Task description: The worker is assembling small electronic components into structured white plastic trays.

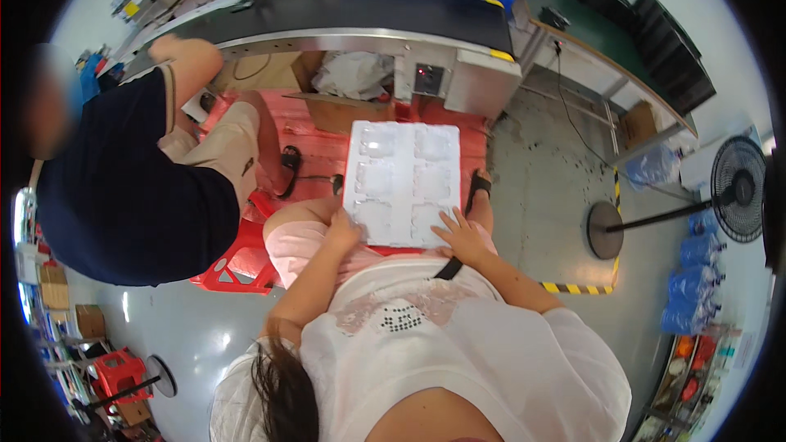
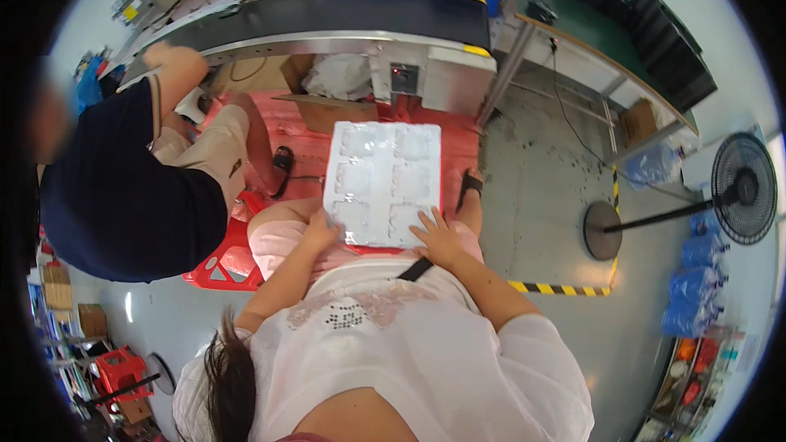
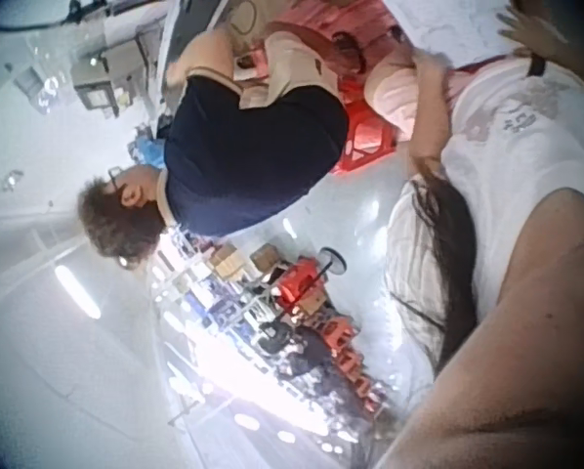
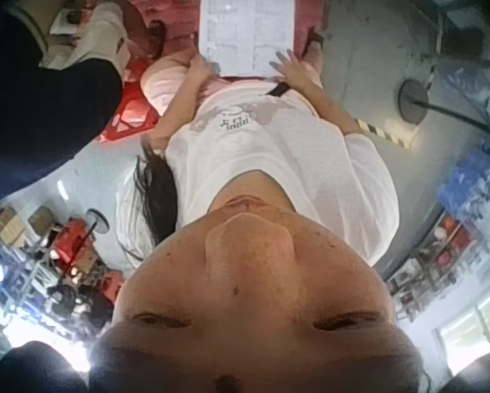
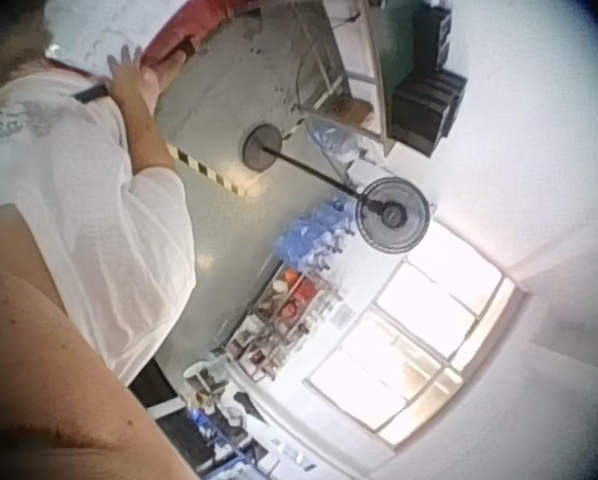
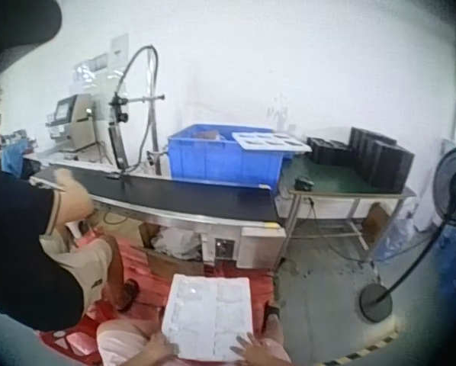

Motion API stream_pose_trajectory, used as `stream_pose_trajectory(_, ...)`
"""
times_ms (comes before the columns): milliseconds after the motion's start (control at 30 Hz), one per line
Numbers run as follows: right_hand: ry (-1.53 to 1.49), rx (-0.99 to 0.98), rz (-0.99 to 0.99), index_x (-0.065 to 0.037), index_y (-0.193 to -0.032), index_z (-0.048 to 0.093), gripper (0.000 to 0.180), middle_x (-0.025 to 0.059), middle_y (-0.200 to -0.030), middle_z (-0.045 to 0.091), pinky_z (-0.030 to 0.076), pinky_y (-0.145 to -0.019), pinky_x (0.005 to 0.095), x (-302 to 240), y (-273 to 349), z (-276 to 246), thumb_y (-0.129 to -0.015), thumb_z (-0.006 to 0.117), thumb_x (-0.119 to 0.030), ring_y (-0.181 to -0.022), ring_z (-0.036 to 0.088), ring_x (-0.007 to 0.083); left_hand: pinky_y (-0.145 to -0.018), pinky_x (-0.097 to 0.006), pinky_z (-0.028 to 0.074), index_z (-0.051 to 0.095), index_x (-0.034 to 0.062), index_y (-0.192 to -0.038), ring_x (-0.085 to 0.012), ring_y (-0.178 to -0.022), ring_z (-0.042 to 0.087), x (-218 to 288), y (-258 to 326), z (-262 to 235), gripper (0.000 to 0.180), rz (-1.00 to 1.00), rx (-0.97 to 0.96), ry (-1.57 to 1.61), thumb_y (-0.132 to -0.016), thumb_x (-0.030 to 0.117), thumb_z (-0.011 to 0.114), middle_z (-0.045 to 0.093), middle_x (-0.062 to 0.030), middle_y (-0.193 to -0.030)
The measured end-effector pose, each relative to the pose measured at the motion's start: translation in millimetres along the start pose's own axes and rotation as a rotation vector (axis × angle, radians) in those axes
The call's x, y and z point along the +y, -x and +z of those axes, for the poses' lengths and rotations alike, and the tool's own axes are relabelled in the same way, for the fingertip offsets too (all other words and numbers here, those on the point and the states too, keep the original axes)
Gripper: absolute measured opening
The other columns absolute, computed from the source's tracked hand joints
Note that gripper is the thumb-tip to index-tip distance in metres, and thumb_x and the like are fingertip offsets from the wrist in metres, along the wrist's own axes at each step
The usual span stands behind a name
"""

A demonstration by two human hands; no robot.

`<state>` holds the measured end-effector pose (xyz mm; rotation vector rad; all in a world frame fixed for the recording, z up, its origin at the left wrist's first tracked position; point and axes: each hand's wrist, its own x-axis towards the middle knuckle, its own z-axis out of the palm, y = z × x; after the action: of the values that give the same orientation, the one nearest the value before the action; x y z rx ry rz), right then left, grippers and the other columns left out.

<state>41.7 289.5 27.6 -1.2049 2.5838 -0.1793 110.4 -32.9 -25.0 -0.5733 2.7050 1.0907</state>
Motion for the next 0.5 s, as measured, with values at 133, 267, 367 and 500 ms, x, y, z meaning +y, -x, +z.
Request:
stream_pose_trajectory(133, -0.061, 0.036, 0.058, -0.024, -0.125, 0.05, 0.051, 0.008, -0.144, 0.028, 0.036, -0.094, 0.0573, 0.1, 9.9, 7.5, -0.077, 0.064, -0.031, -0.135, 0.016, 0.0372, -0.098, -0.048, 0.035, 0.02, -0.0047, -0.136, -0.0436, -0.116, 0.041, 45.4, 16.6, -9.0, 0.08, -0.182, -0.038, -0.138, -0.075, 0.029, 0.061, 0.031, -0.0299, -0.132)
stream_pose_trajectory(267, -0.112, 0.033, 0.054, -0.024, -0.125, 0.05, 0.048, 0.0084, -0.144, 0.029, 0.036, -0.094, 0.058, -1.5, 4.0, 0.8, -0.079, 0.062, -0.027, -0.135, 0.016, 0.0373, -0.093, -0.05, 0.04, 0.02, -0.0044, -0.135, -0.047, -0.109, 0.046, 32.1, 15.2, 5.6, 0.076, -0.002, 0.214, -0.255, -0.079, 0.027, 0.06, 0.037, -0.0314, -0.126)
stream_pose_trajectory(367, -0.108, 0.001, 0.063, -0.023, -0.125, 0.05, 0.048, 0.0084, -0.143, 0.03, 0.038, -0.094, 0.0555, -4.7, 0.2, -6.2, -0.079, 0.061, -0.024, -0.135, 0.018, 0.0373, -0.09, -0.052, 0.04, 0.009, -0.0022, -0.139, -0.0414, -0.105, 0.051, 25.3, 3.4, 2.1, 0.077, -0.115, -0.04, -0.236, -0.084, 0.026, 0.054, 0.032, -0.0277, -0.132)
stream_pose_trajectory(500, -0.015, -0.028, 0.024, -0.023, -0.126, 0.049, 0.048, 0.0088, -0.143, 0.031, 0.041, -0.094, 0.048, 1.0, -6.4, -15.5, -0.08, 0.06, -0.027, -0.132, 0.023, 0.0382, -0.088, -0.049, 0.043, 0.001, -0.0043, -0.139, -0.0403, -0.104, 0.053, 32.3, -3.5, -5.3, 0.077, -0.142, -0.106, -0.276, -0.088, 0.027, 0.05, 0.035, -0.0276, -0.13)
